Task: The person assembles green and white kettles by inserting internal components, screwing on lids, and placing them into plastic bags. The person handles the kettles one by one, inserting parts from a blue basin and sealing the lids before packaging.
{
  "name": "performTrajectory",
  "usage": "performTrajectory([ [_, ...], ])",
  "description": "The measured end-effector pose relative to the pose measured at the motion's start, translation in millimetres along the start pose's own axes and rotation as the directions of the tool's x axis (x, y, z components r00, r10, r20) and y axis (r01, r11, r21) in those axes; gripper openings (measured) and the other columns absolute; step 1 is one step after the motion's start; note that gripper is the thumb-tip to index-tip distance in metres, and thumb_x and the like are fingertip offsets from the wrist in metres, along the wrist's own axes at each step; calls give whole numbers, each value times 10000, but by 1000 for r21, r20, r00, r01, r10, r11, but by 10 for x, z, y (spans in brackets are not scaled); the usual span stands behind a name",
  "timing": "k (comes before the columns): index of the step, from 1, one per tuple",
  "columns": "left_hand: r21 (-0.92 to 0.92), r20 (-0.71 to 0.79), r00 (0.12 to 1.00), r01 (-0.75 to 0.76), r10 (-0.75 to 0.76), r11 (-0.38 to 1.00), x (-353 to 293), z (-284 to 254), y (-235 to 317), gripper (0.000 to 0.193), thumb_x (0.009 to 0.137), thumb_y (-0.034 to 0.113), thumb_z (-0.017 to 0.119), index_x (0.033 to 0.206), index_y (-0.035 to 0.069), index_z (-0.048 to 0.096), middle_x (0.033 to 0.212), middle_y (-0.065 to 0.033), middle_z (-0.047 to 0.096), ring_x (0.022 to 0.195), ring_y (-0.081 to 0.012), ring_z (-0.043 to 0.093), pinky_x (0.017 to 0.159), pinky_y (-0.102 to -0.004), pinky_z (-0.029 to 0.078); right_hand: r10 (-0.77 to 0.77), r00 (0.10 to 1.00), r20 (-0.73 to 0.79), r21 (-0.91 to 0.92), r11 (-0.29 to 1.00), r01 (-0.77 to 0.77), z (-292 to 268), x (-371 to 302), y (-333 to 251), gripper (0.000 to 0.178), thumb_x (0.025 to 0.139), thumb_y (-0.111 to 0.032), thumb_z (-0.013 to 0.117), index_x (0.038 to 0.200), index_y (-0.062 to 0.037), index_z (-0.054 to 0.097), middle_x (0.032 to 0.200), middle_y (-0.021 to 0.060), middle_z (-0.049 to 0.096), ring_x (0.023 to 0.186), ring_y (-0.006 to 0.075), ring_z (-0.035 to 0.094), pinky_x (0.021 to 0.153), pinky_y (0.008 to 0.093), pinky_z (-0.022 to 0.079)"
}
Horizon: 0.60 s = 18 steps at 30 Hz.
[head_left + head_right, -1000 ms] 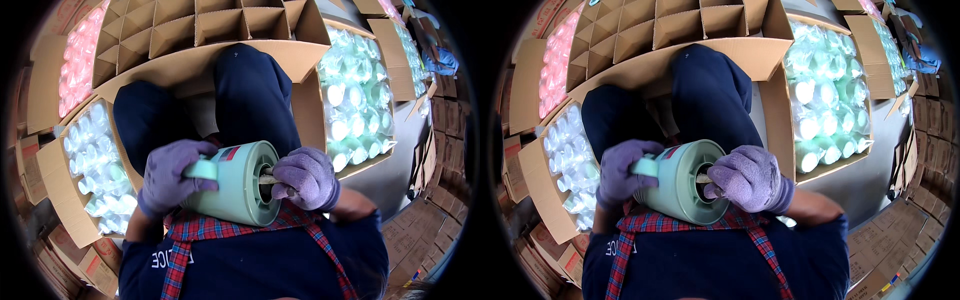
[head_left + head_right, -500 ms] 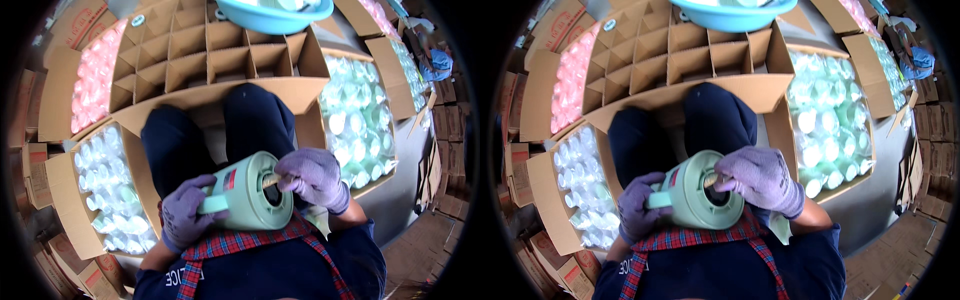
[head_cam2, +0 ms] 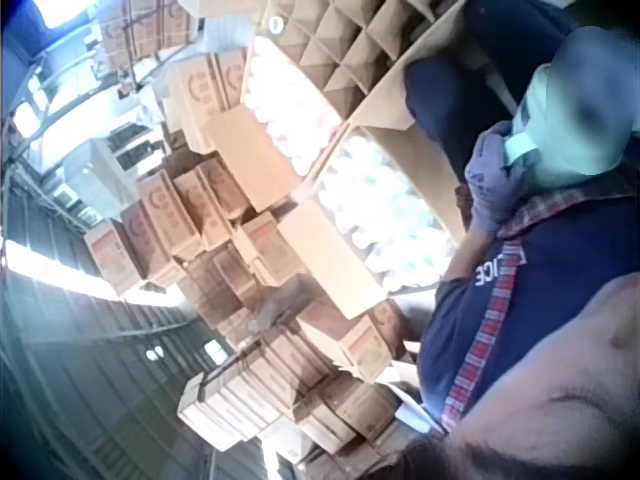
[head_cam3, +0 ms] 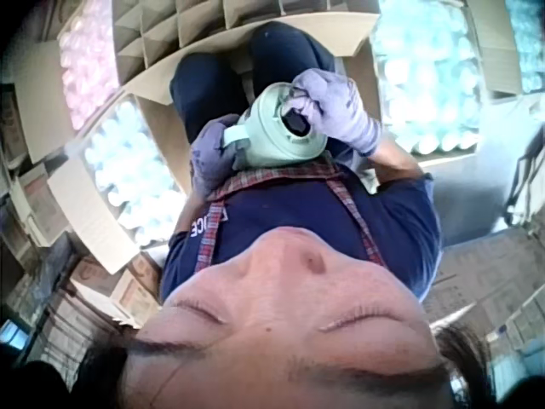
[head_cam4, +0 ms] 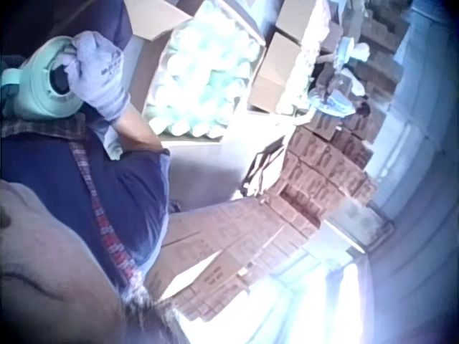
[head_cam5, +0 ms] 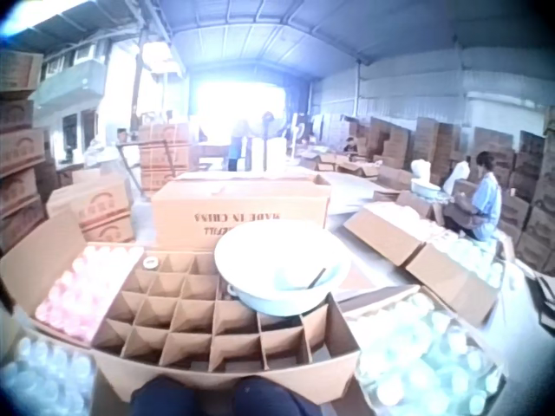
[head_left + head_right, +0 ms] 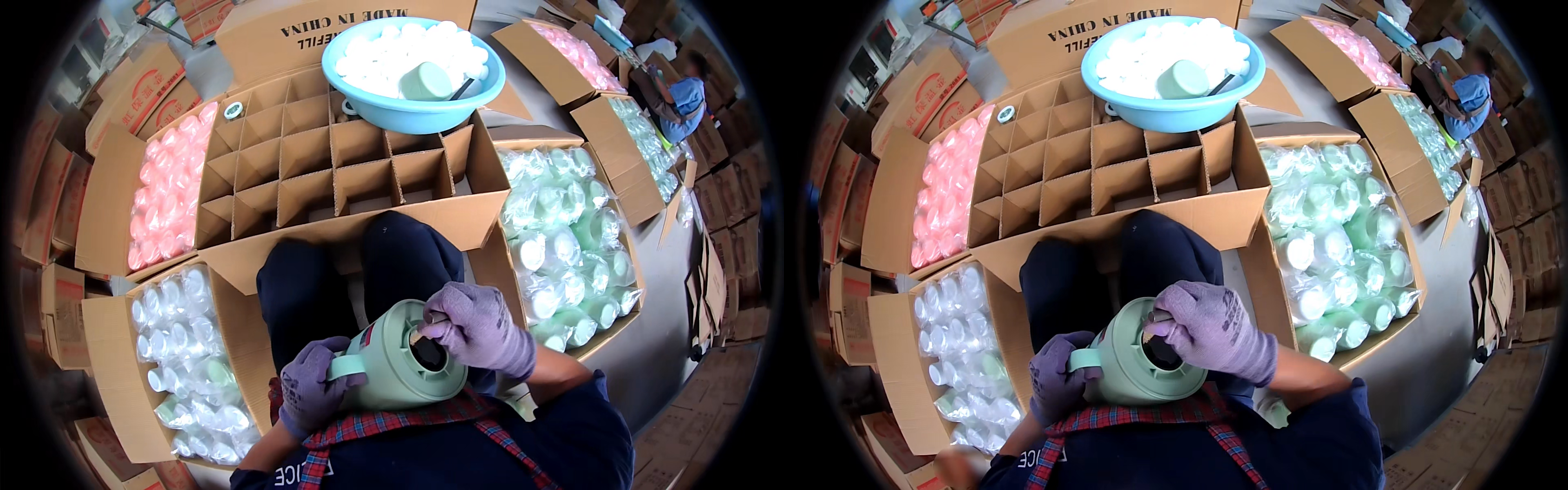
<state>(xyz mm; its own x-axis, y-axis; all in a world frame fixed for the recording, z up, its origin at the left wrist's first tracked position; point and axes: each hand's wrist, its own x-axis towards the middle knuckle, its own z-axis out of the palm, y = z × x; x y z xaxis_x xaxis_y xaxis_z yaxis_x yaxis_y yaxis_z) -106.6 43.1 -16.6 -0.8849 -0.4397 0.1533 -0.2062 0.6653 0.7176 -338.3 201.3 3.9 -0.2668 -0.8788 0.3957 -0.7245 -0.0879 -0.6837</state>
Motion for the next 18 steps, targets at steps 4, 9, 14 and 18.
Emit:
performTrajectory([
  [4,-14,-20,1000,20,-20,1000,94,57,24,389,812,336,771,875,-25,641,986,-173,716,831,-327,692,720,-394,540,132,988,-81,-30,990,-135,53,-62,42,179,913,-189,694,946,-42,597,794,140,606,725,363,641,637,425,508],
  [9,-77,60,998,-10,14,997,161,51,-69,437,816,393,801,922,-12,676,968,-153,716,799,-307,698,696,-374,548,-236,972,12,34,971,235,-150,-1,269,229,914,-250,713,929,-34,636,815,122,641,718,301,664,611,381,504],
  [14,-254,152,986,112,-75,961,323,27,-322,465,788,441,793,926,4,714,905,-136,729,768,-298,706,707,-360,550,71,997,20,224,972,-74,-70,110,214,259,887,-281,749,911,-41,653,747,87,631,638,268,659,558,365,505],
  [18,-244,171,982,120,-79,962,326,89,-340,532,796,497,767,984,1,733,894,-149,726,794,-297,718,726,-366,555,-237,966,105,-72,967,245,-304,166,305,175,885,-251,742,945,-99,680,739,56,649,631,257,655,592,365,517],
])
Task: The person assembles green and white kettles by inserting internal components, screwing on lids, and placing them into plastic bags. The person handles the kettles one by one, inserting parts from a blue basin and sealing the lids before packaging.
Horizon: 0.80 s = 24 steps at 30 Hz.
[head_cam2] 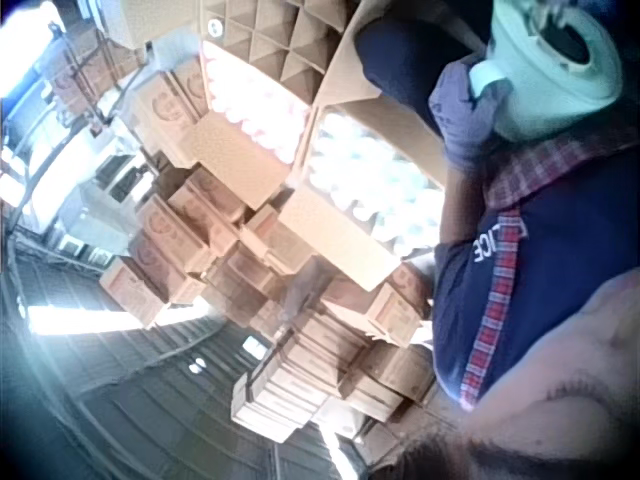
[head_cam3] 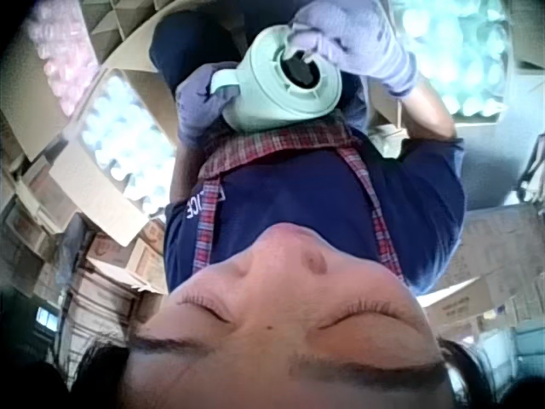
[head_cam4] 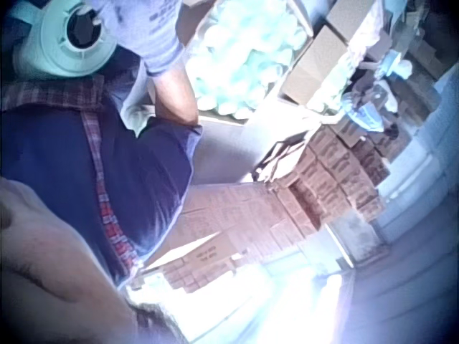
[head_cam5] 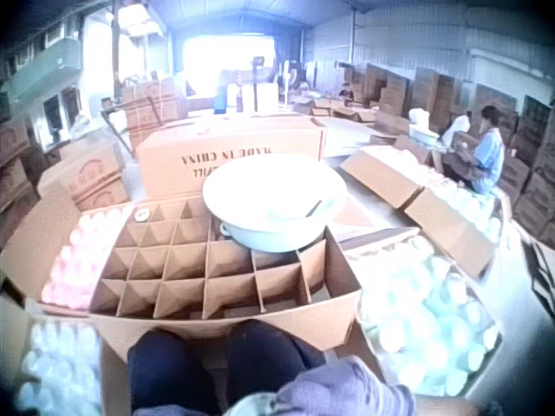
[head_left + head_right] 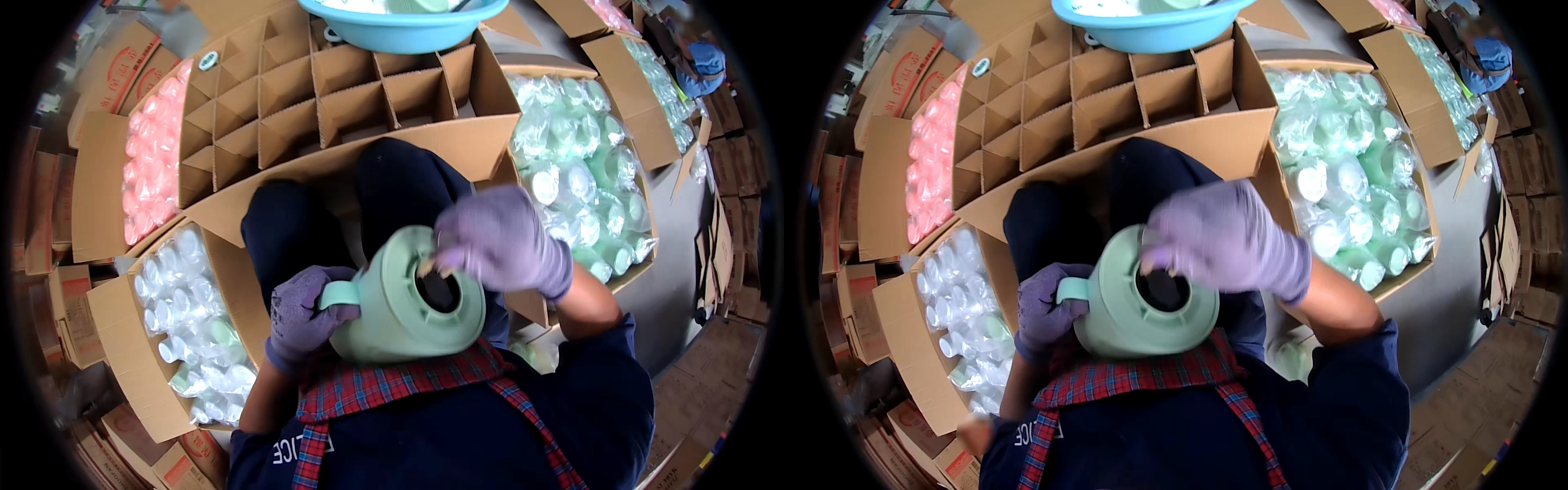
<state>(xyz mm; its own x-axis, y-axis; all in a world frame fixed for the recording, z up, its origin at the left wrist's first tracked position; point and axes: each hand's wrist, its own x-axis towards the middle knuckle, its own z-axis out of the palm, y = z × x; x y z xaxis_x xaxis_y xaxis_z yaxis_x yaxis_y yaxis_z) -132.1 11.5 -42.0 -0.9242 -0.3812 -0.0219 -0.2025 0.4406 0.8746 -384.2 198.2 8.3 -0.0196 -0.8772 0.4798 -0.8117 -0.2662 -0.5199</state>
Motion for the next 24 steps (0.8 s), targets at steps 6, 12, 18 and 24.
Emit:
performTrajectory([
  [6,-2,-209,946,254,-249,967,-46,-17,-21,309,884,285,683,966,-13,690,837,-156,702,770,-241,701,723,-360,547,424,651,-629,31,851,-524,-1104,-119,501,195,1019,-97,545,1141,15,647,926,139,665,714,150,622,630,296,510],
  [12,-39,-300,953,26,-36,999,-59,-26,42,552,819,32,680,1352,3,541,1380,-266,546,1125,-325,641,909,-374,528,466,713,-524,-458,552,-697,-265,-330,2010,246,977,-248,606,1118,-49,569,929,222,692,878,381,689,741,487,529],
  [18,611,164,918,-383,362,693,-227,-338,-243,316,785,191,724,1099,199,691,1198,-172,627,1099,-379,633,979,-524,491,764,613,-201,-593,403,-697,-52,-27,2084,335,981,-405,557,1058,-84,612,937,184,720,940,356,708,817,479,549],
  [24,573,356,849,-529,391,627,-144,-567,-328,165,793,206,682,956,190,702,957,-85,605,908,-290,627,949,-525,509,342,736,-584,-518,541,-662,-796,1506,2069,272,949,-350,604,1105,-136,668,1048,213,682,944,351,693,799,463,549],
])
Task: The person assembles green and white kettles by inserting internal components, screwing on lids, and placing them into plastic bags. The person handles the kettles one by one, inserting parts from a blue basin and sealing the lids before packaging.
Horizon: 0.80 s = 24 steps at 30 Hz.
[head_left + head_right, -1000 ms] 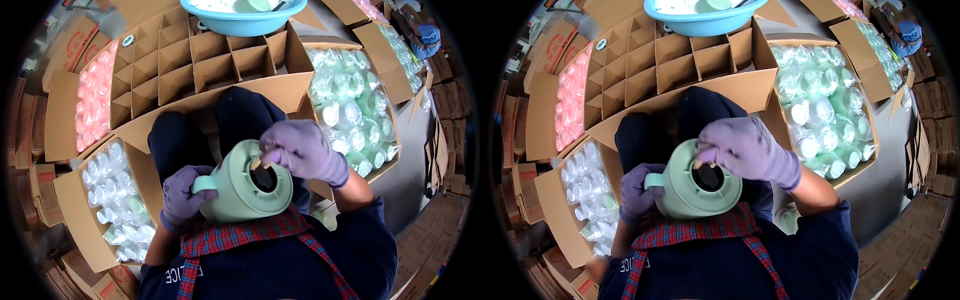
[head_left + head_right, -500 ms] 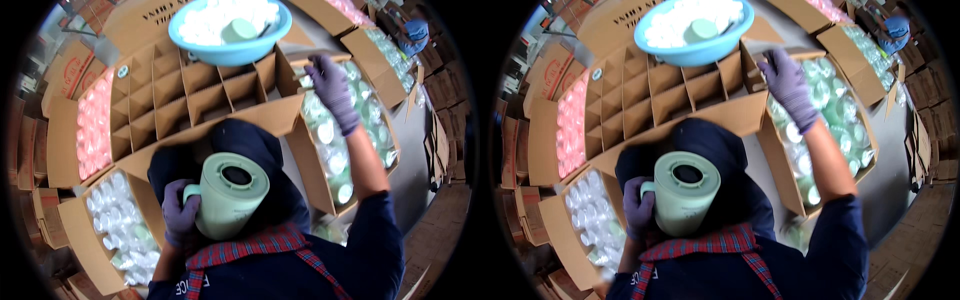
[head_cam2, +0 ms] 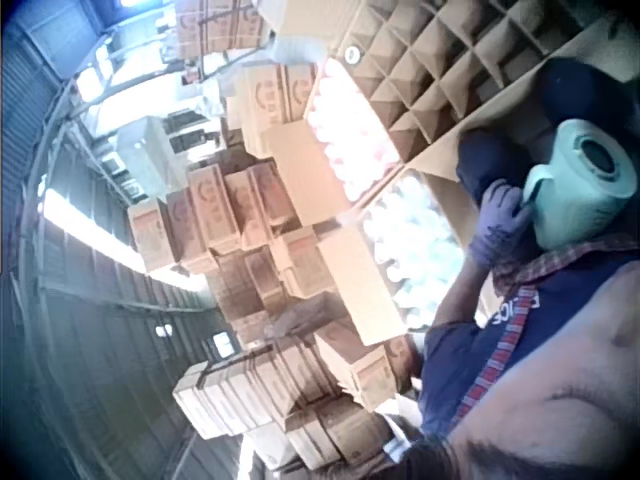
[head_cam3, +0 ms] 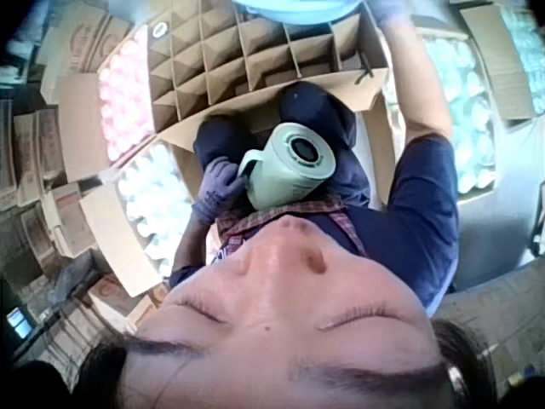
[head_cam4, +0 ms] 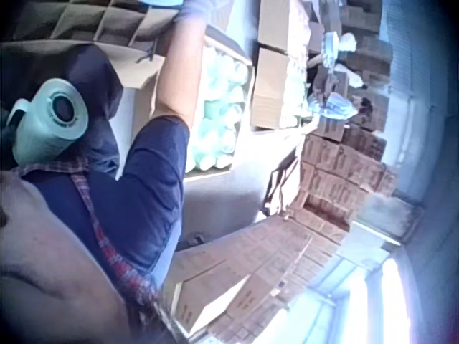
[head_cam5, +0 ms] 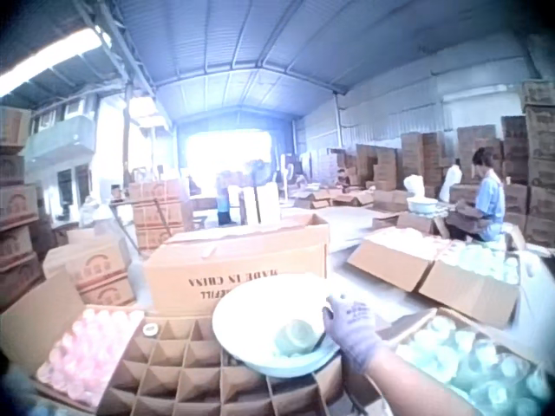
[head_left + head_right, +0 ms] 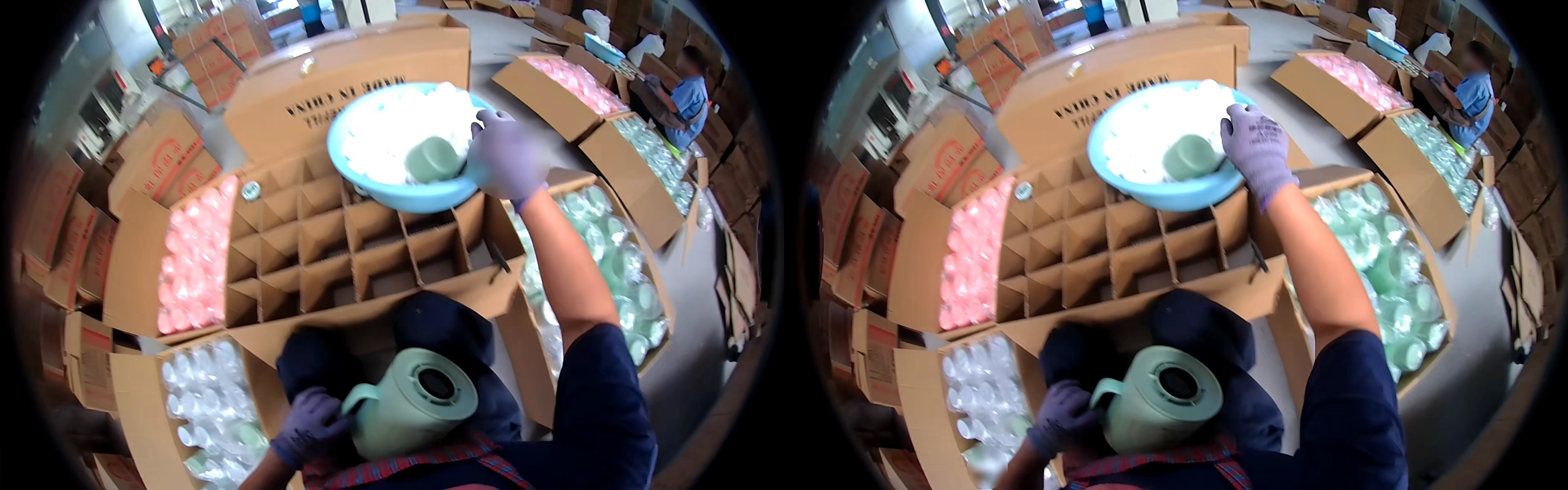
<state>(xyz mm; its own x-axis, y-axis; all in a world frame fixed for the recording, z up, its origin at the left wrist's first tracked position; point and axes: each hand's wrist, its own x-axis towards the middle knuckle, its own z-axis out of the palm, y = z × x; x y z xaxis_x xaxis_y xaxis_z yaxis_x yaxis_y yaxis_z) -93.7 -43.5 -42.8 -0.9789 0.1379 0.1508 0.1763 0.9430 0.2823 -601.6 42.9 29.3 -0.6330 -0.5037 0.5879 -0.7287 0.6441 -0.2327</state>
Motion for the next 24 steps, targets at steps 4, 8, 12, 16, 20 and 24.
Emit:
performTrajectory([
  [4,178,1,987,-159,161,971,119,-27,-59,212,732,216,727,936,177,687,895,-74,597,795,-275,609,905,-507,517,168,975,143,-185,973,-140,820,721,572,327,925,-300,627,1198,-119,638,1222,213,638,1101,363,661,871,461,548],
  [8,269,-204,979,77,-21,960,-49,-9,108,237,712,261,749,931,196,686,1064,-84,635,966,-294,608,951,-516,475,354,903,242,-157,933,-323,997,683,334,402,890,-232,638,1263,-92,586,1264,216,628,1179,368,637,942,442,539],
  [12,326,-193,981,71,-7,943,-15,-101,103,168,754,307,725,851,188,655,1274,-96,632,1144,-338,567,1005,-547,404,204,931,301,-59,979,-195,641,595,310,483,867,-175,644,1332,-102,533,1259,223,634,1187,351,637,949,441,539],
  [16,-16,-321,947,-2,-3,1000,294,-89,96,261,724,272,800,869,130,636,1360,-211,586,1262,-439,541,1087,-587,367,31,1000,-4,444,896,-26,234,-115,152,634,864,-309,727,1415,-93,500,1204,187,666,1163,359,633,967,437,513],
  [20,-925,-298,708,-49,-640,377,556,141,322,441,842,399,829,917,23,612,1404,-281,560,1285,-347,563,1088,-417,413,-66,997,47,781,625,4,-408,-1207,-229,527,908,-299,727,1349,-40,597,1145,199,664,1085,286,649,957,369,495],
  [24,-939,-296,721,-98,-627,331,583,310,256,393,849,326,833,810,22,587,1441,-294,526,1300,-309,545,1084,-411,401,4,954,300,867,416,-275,-702,-2155,-49,537,954,-306,683,1379,0,568,1177,127,660,1086,208,629,952,338,490],
])
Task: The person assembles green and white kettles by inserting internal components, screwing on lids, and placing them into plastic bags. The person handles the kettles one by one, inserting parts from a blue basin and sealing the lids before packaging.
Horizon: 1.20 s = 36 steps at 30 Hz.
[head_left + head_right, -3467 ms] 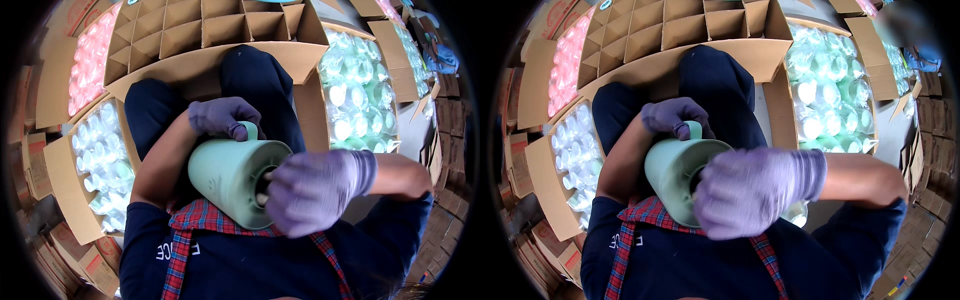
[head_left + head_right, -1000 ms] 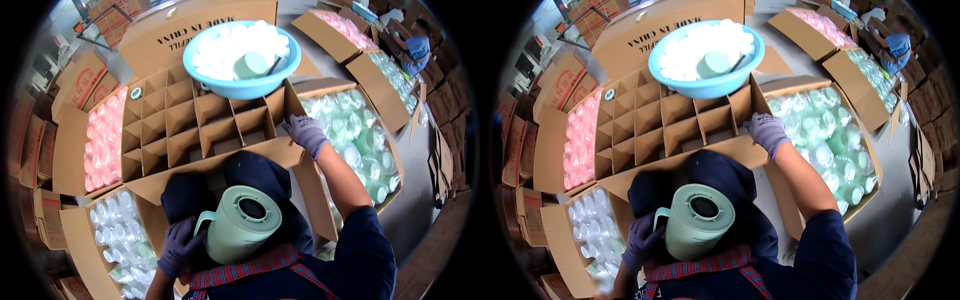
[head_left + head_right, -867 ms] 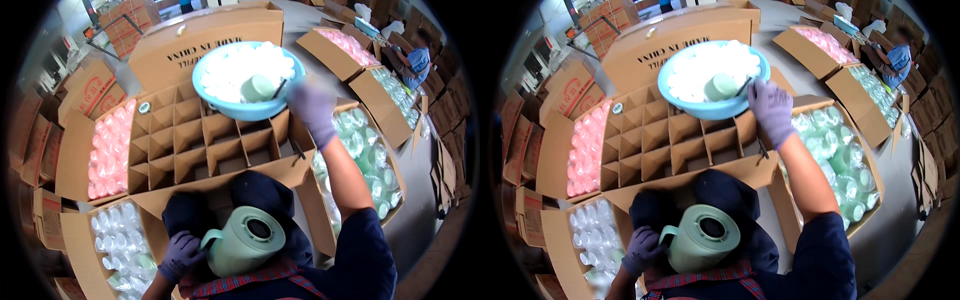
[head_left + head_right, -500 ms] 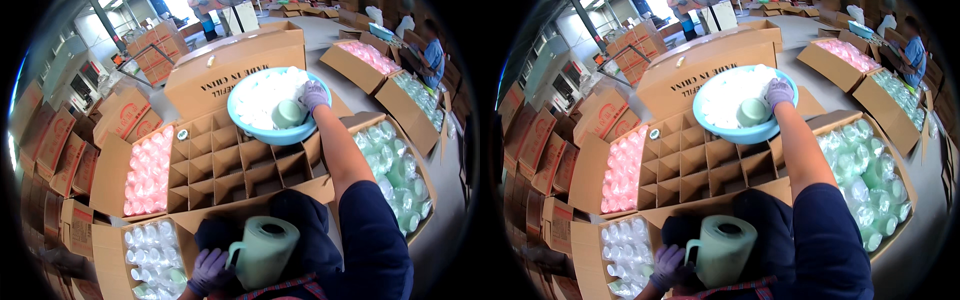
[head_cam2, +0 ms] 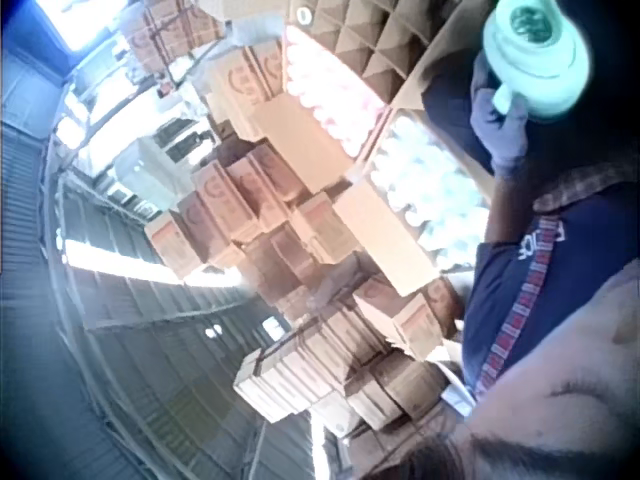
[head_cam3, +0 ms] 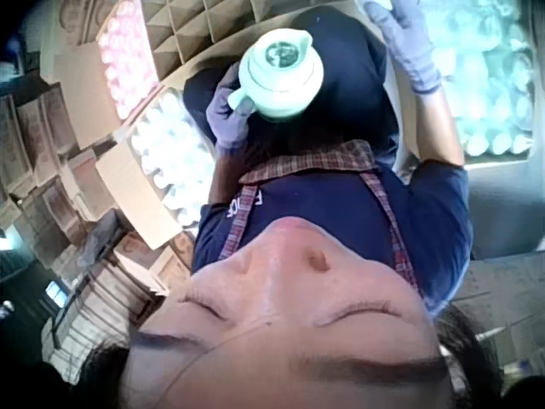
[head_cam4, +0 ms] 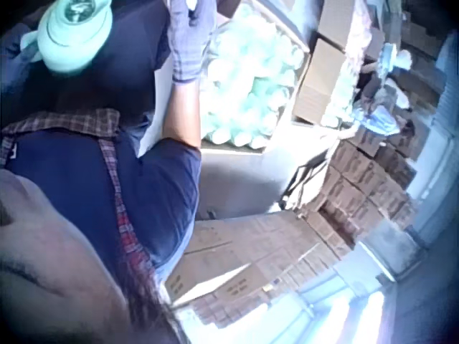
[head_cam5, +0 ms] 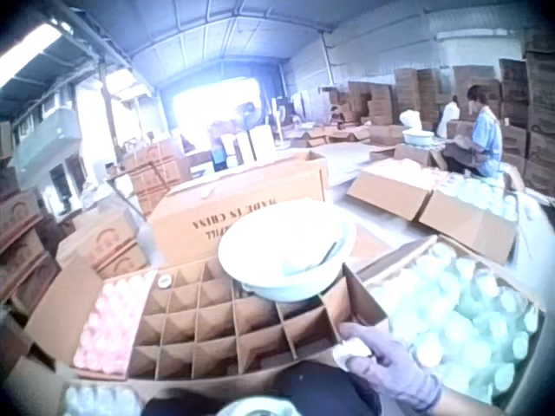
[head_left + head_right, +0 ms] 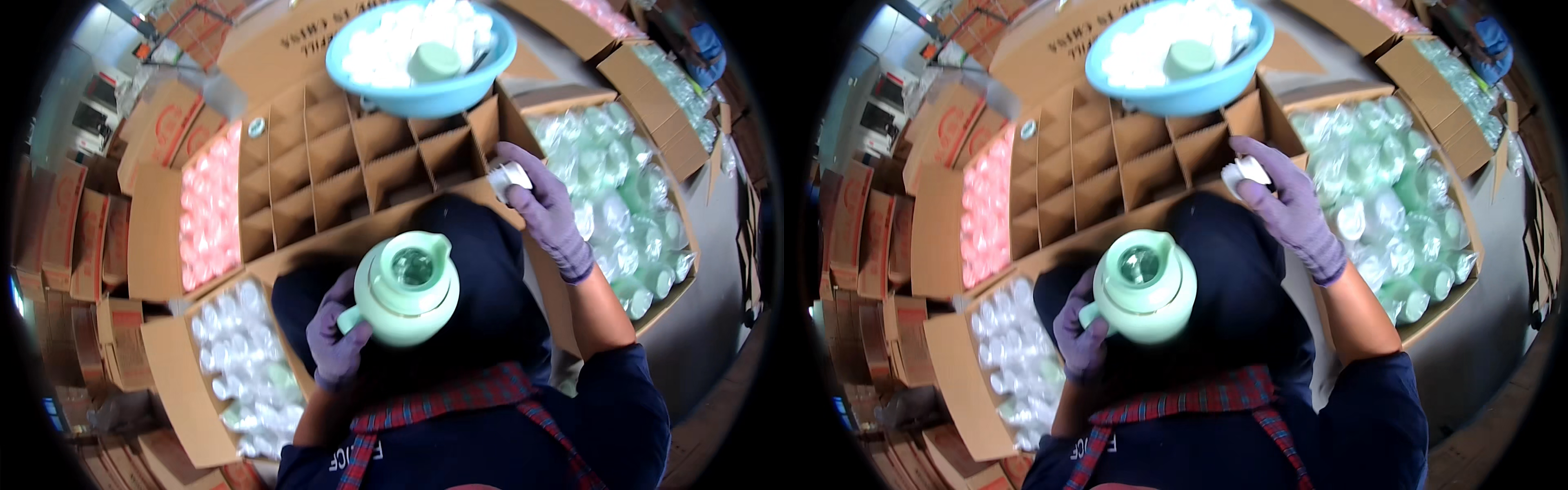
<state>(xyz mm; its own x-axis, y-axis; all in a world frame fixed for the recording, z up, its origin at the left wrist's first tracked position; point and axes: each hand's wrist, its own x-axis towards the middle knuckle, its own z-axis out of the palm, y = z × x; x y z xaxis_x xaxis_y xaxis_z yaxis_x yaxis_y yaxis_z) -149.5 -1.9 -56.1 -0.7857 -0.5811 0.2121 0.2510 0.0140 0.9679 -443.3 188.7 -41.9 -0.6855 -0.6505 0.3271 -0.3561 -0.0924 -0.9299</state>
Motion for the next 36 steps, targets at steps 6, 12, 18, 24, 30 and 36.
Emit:
performTrajectory([
  [6,163,-20,999,-31,35,986,-165,-68,-130,382,836,311,844,801,31,587,1433,-307,530,1281,-327,568,1074,-403,411,-273,957,99,-41,960,278,345,-256,-383,636,1002,-484,579,1389,22,561,1141,168,657,1027,284,646,919,353,498],
  [12,130,-42,998,42,-37,991,-156,-23,-183,340,840,258,825,780,23,588,1410,-314,549,1278,-317,570,1065,-389,415,-350,720,600,-180,818,547,746,-15,-646,521,978,-321,567,1419,-47,526,1387,214,518,1286,413,505,1097,498,384],
  [18,-2,-131,976,175,-174,984,-216,-53,-475,314,851,240,802,788,-7,619,1406,-310,554,1276,-310,562,1068,-384,409,-104,682,724,-385,760,524,844,122,-267,816,939,-578,577,1497,-12,394,1419,234,510,1385,405,439,1177,492,305],
  [24,-44,-149,974,167,-172,985,-239,-197,-411,292,884,248,799,790,41,616,1445,-308,514,1294,-304,543,1076,-409,409,-262,887,380,-517,735,439,794,1538,-222,677,949,-491,600,1438,-38,480,1440,244,483,1304,413,499,1093,485,410],
  [30,18,-25,996,87,-87,996,-80,-207,-591,278,889,245,795,823,45,613,1446,-296,520,1298,-289,535,1072,-398,402,289,956,45,-943,327,-54,336,2756,375,1080,639,-578,789,1542,-155,373,1473,224,471,1402,426,399,1172,640,214],
  [36,-56,-68,997,20,-24,998,-227,-215,-536,300,881,256,777,829,14,608,1373,-262,574,1223,-287,581,1034,-415,443,-384,888,252,-480,747,459,554,1781,-532,828,727,-330,825,1423,-40,483,1291,235,544,1207,365,554,1034,448,466],
])
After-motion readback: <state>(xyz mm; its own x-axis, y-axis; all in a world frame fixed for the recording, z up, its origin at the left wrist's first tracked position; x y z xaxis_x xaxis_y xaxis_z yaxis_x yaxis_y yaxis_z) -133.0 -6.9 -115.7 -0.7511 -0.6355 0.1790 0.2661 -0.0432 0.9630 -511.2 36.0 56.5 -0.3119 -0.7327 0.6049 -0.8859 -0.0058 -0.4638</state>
